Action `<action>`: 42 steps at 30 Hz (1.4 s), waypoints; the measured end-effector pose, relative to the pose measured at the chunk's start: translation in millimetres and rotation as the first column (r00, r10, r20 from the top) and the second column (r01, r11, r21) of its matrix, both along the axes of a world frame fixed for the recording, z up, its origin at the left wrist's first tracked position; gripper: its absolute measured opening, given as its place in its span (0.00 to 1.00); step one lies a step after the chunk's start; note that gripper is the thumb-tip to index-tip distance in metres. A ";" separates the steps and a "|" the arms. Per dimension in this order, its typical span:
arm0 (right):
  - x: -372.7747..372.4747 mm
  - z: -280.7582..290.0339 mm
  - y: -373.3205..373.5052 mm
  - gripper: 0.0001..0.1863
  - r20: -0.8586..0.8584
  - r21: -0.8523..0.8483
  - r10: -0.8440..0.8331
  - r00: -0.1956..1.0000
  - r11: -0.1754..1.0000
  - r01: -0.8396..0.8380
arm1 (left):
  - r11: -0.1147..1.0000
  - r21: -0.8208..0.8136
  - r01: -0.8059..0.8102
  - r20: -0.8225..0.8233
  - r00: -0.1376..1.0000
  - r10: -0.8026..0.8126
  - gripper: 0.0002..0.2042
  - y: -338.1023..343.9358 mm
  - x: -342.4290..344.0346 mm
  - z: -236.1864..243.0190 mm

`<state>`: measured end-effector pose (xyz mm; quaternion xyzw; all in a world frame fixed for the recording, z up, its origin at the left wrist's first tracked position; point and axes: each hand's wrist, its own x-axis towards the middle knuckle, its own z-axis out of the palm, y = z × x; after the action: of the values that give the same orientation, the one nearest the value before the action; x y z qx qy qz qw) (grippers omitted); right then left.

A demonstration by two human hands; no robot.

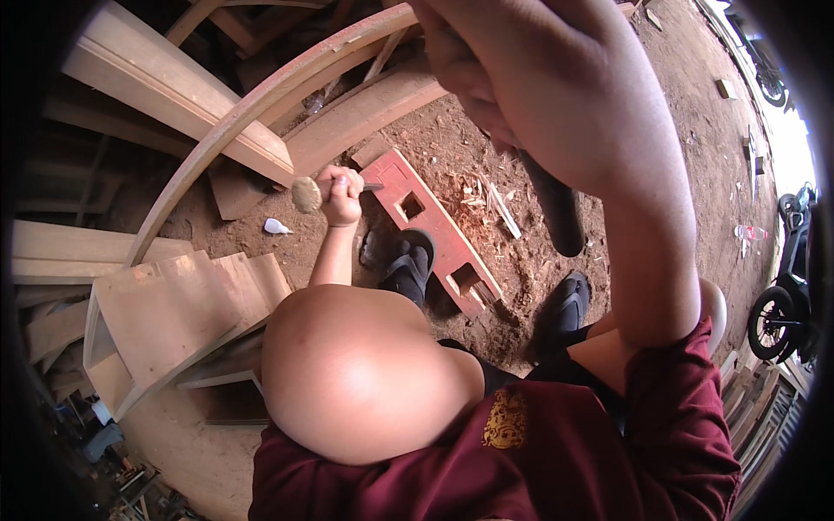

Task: The person sits on the floor of a workshop and uses a hammer and a chisel to carve a curved wooden frame. They repeatedly strike the chisel to shape the wood, generating sawdust.

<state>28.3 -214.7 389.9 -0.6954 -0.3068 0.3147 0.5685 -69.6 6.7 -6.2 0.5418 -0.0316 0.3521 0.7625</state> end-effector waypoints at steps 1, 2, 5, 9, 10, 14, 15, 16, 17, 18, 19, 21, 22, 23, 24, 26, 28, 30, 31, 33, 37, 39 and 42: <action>3.6 -5.1 -3.5 0.25 -0.013 0.035 0.057 0.998 0.998 -0.057 | 0.999 -0.043 -0.001 0.004 1.000 0.001 0.11 0.7 3.7 -2.6; 2.0 -8.2 -1.9 0.25 0.024 0.020 0.053 0.998 0.998 -0.053 | 0.997 -0.071 -0.014 0.002 1.000 0.014 0.11 7.6 1.8 -1.6; 1.0 -12.3 1.1 0.25 0.054 -0.052 0.047 0.997 0.998 -0.044 | 0.991 -0.129 -0.022 -0.005 1.000 0.021 0.10 20.0 -0.6 -0.8; 5.4 -19.3 -2.7 0.25 0.000 -0.060 0.049 0.999 0.997 -0.049 | 0.979 -0.204 -0.013 -0.006 1.000 0.012 0.10 20.5 3.7 -3.4; 6.4 -24.1 -5.0 0.25 0.011 -0.034 0.055 0.998 0.998 -0.055 | 0.974 -0.226 -0.002 -0.004 1.000 0.001 0.10 19.7 5.5 -4.1; 6.1 -31.5 -6.4 0.25 0.020 -0.048 0.035 0.999 0.998 -0.034 | 0.963 -0.268 -0.030 -0.036 0.999 0.021 0.10 23.1 -1.5 -1.7; 5.7 -28.5 -6.5 0.25 0.007 -0.086 0.014 1.000 0.996 -0.014 | 0.965 -0.259 -0.036 -0.034 0.999 0.028 0.11 20.5 2.1 -1.6; 5.4 -25.7 -7.1 0.25 -0.005 -0.125 -0.009 1.000 0.992 0.008 | 0.967 -0.250 -0.040 -0.031 0.999 0.033 0.11 16.9 5.6 -2.0; 5.3 -24.8 -6.9 0.25 -0.012 -0.126 0.003 1.000 0.992 -0.004 | 0.972 -0.225 -0.065 -0.033 0.998 0.060 0.10 14.4 4.9 0.7; 5.2 -25.5 -7.5 0.25 0.014 -0.093 0.024 1.000 0.995 -0.022 | 0.977 -0.189 -0.096 -0.058 0.995 0.087 0.10 12.4 5.3 3.5; 5.1 -26.3 -8.7 0.24 0.041 -0.062 0.041 0.998 0.997 -0.039 | 0.980 -0.153 -0.125 -0.081 0.990 0.114 0.10 10.6 6.4 6.3; 5.1 -41.2 -7.8 0.24 0.157 0.007 0.078 0.984 0.997 -0.080 | 0.977 -0.135 -0.163 -0.111 0.983 0.149 0.10 7.0 6.1 1.8; 4.1 -47.1 -6.4 0.24 0.218 0.012 0.081 0.972 0.996 -0.086 | 0.980 -0.166 -0.113 -0.045 0.993 0.107 0.10 5.5 6.4 -0.8; -1.7 -44.5 -2.7 0.24 0.292 -0.024 0.072 0.954 0.997 -0.068 | 0.983 -0.128 -0.132 -0.045 0.991 0.127 0.10 3.7 6.2 3.0; -6.3 -46.6 2.1 0.22 0.373 -0.022 0.058 0.926 0.998 -0.053 | 0.984 -0.089 -0.151 -0.045 0.988 0.147 0.10 0.5 6.3 5.9; -15.1 -74.0 21.8 0.21 0.582 0.069 -0.041 0.812 0.998 0.001 | 0.972 0.017 -0.236 -0.113 0.965 0.237 0.10 -1.5 0.7 6.5; -32.9 -102.4 40.4 0.21 0.689 -0.017 -0.011 0.725 0.999 0.031 | 0.989 -0.007 -0.147 -0.092 0.985 0.146 0.11 13.5 -6.7 -14.4; -25.8 -163.8 44.1 0.25 0.689 -0.469 0.366 0.626 0.883 -0.001 | 0.936 0.234 -0.262 -0.139 0.944 0.299 0.09 -4.2 8.8 -12.7; -17.6 -186.8 43.6 0.26 0.615 -0.521 0.431 0.661 0.851 -0.070 | 0.918 0.290 -0.271 -0.156 0.933 0.324 0.08 -13.6 13.0 -3.3; -18.3 -175.4 52.2 0.26 0.565 -0.552 0.468 0.680 0.827 -0.110 | 0.898 0.299 -0.322 -0.088 0.928 0.362 0.06 -6.5 8.5 -14.1; -19.2 -132.2 50.6 0.22 0.683 -0.190 0.141 0.717 0.982 -0.012 | 0.980 0.056 -0.192 -0.162 0.967 0.199 0.09 -13.3 1.0 -12.5; -31.6 -101.4 48.2 0.20 0.661 0.023 -0.009 0.750 1.000 -0.009 | 0.987 0.027 -0.160 -0.164 0.973 0.162 0.09 1.1 -3.6 -32.6; -34.5 -140.7 44.9 0.21 0.602 0.094 -0.067 0.796 0.996 0.013 | 0.995 0.015 -0.099 -0.184 0.978 0.100 0.09 -2.2 5.4 -32.0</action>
<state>-6.2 -169.8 249.3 -0.7411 -0.4702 0.0509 0.4765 -64.2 4.5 -38.1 0.5751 0.0652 0.3379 0.7422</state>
